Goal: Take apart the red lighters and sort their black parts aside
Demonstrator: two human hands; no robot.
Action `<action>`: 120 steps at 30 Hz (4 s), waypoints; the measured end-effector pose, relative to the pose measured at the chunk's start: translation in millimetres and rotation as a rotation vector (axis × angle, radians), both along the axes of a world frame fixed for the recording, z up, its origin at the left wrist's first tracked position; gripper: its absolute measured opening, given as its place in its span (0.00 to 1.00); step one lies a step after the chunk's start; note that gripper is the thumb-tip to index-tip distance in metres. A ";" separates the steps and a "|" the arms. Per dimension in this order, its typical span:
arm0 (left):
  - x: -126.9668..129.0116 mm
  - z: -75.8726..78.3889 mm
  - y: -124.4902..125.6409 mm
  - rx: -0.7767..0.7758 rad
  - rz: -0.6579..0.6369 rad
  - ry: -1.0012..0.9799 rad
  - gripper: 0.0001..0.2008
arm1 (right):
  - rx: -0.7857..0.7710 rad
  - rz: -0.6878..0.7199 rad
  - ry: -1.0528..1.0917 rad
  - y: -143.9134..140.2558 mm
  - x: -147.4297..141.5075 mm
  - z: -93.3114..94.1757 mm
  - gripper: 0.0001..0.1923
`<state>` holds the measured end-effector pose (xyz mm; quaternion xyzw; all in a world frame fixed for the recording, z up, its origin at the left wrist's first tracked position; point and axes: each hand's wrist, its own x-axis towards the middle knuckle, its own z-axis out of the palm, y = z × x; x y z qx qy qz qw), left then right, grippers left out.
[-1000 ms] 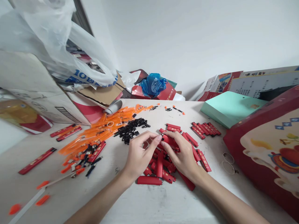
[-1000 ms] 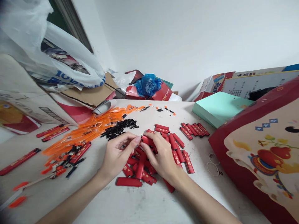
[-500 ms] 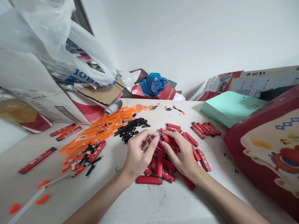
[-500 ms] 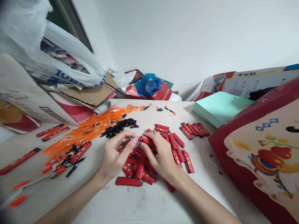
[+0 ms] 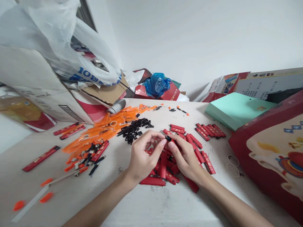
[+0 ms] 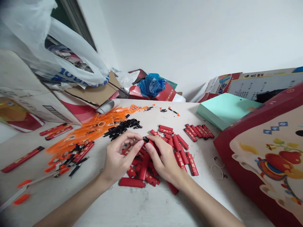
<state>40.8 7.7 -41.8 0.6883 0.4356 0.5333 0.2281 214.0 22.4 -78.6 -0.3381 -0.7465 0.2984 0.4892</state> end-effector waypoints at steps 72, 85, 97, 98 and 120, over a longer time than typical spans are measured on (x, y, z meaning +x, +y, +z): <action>-4.9 3.6 11.5 -0.508 -0.290 -0.349 0.12 | 0.053 0.011 -0.101 3.5 3.4 11.0 0.14; -4.2 -1.4 12.5 -0.519 -0.299 -0.382 0.10 | 0.080 0.036 -0.107 4.6 3.8 5.9 0.14; -2.5 0.4 10.3 -0.544 -0.298 -0.386 0.10 | 0.123 0.040 -0.118 3.9 4.8 4.6 0.15; -2.3 0.2 10.1 -0.535 -0.296 -0.381 0.09 | 0.123 0.040 -0.118 3.7 4.8 4.7 0.15; -2.9 4.4 6.9 -0.487 -0.296 -0.410 0.11 | 0.028 0.100 0.021 0.9 7.4 5.2 0.15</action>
